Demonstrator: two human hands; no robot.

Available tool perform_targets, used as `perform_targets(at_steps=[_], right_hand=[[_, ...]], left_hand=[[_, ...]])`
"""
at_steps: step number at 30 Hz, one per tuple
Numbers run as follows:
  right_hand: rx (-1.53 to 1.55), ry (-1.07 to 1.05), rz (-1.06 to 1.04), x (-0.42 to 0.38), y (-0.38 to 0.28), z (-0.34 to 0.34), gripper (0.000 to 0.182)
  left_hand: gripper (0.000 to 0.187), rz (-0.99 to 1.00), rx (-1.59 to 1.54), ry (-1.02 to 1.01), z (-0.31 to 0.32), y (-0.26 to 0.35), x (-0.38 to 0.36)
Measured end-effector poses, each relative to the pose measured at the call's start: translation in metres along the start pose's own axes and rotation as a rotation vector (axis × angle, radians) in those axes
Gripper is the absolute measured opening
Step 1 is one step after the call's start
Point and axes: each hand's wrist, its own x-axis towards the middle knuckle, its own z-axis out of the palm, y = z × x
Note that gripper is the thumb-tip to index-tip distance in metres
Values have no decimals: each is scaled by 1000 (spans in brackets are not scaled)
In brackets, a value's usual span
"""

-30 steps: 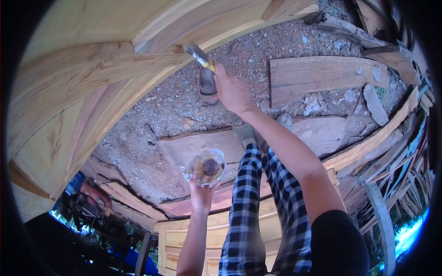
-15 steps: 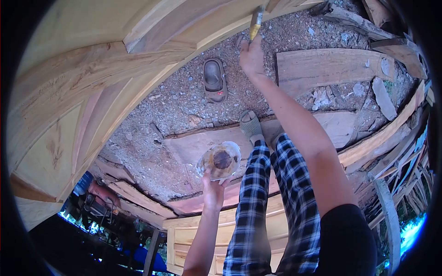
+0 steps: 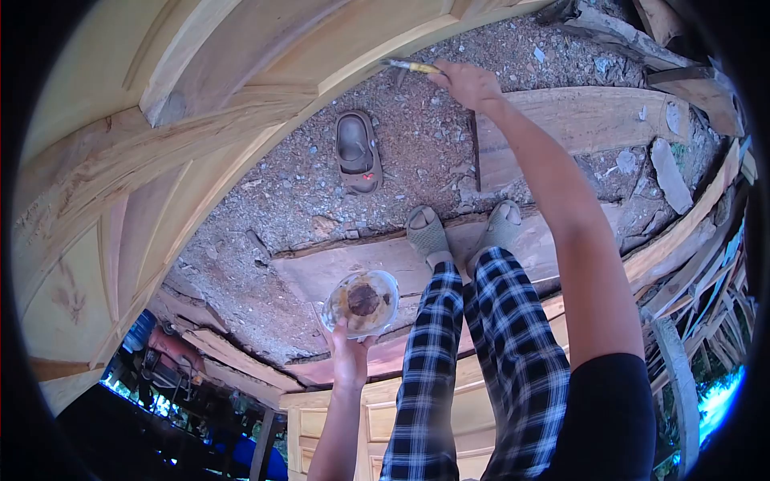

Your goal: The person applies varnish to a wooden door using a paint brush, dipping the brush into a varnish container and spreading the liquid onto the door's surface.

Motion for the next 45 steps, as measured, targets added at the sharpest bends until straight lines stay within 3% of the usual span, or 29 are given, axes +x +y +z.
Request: perform_targets(at_steps=[1, 4, 5, 6, 7, 8, 9, 11, 12, 14, 18, 22, 24, 28, 31, 33, 34, 36, 37, 39, 41, 43, 44, 45], right_hand=[[-72, -14, 103, -3, 32, -20, 36], [-46, 220, 349, -23, 141, -49, 40], [37, 377, 360, -25, 198, -50, 37], [123, 531, 370, -25, 208, -58, 35], [118, 527, 363, -19, 211, -56, 35], [413, 398, 498, -13, 213, -54, 33], [700, 250, 634, -9, 196, -53, 30], [766, 466, 546, 21, 152, -4, 32], [890, 485, 513, 35, 107, 20, 15], [1250, 429, 561, 42, -3, 60, 12], [1579, -49, 633, 13, -176, 110, 6], [1871, -249, 558, -49, -214, 57, 15], [1773, -189, 452, -94, -211, -2, 14], [1518, 561, 303, -141, -195, -125, 25], [1152, 834, 278, -130, -179, -167, 24], [1046, 845, 269, -132, -220, -178, 21], [1073, 696, 226, -143, -252, -182, 22], [767, 768, 50, -163, -307, -169, 31], [928, 567, 68, -177, -326, -167, 31], [855, 249, -15, -207, -342, -170, 28], [722, 308, -96, -214, -325, -180, 25], [556, 219, -205, -213, -279, -225, 23], [512, 336, -285, -212, -253, -253, 20], [466, 233, -178, -217, -231, -298, 19]], left_hand=[[68, -2, -13, -12, 0, -1, 2], [66, 55, -119, 4, -3, -2, 12], [66, 52, -134, 3, -4, -4, 18], [66, 58, -147, 1, -5, -6, 24], [66, 65, -157, 3, -6, -8, 28], [66, 54, -163, 6, -6, -11, 31], [66, 41, -171, 15, -6, -16, 34], [66, 28, -146, 28, -7, -23, 35], [68, 24, -134, 34, -3, -23, 33], [68, 18, -170, 32, 3, -15, 21], [65, 68, -128, 32, 6, 4, 0], [68, 128, -143, 30, -2, 21, -24], [68, 119, -194, 37, 1, 34, -39], [56, 155, -319, 1, 9, 39, -68], [57, 180, -341, -52, 24, 53, -97], [59, 197, -356, -88, 31, 62, -112], [59, 202, -362, -113, 32, 64, -119], [60, 209, -353, -118, 33, 73, -131], [60, 216, -345, -124, 32, 78, -139], [64, 247, -300, -103, 29, 90, -152], [66, 250, -285, -95, 21, 100, -164], [68, 258, -277, -82, 14, 107, -175], [70, 257, -273, -74, 8, 109, -179], [72, 256, -271, -64, 2, 110, -182]])
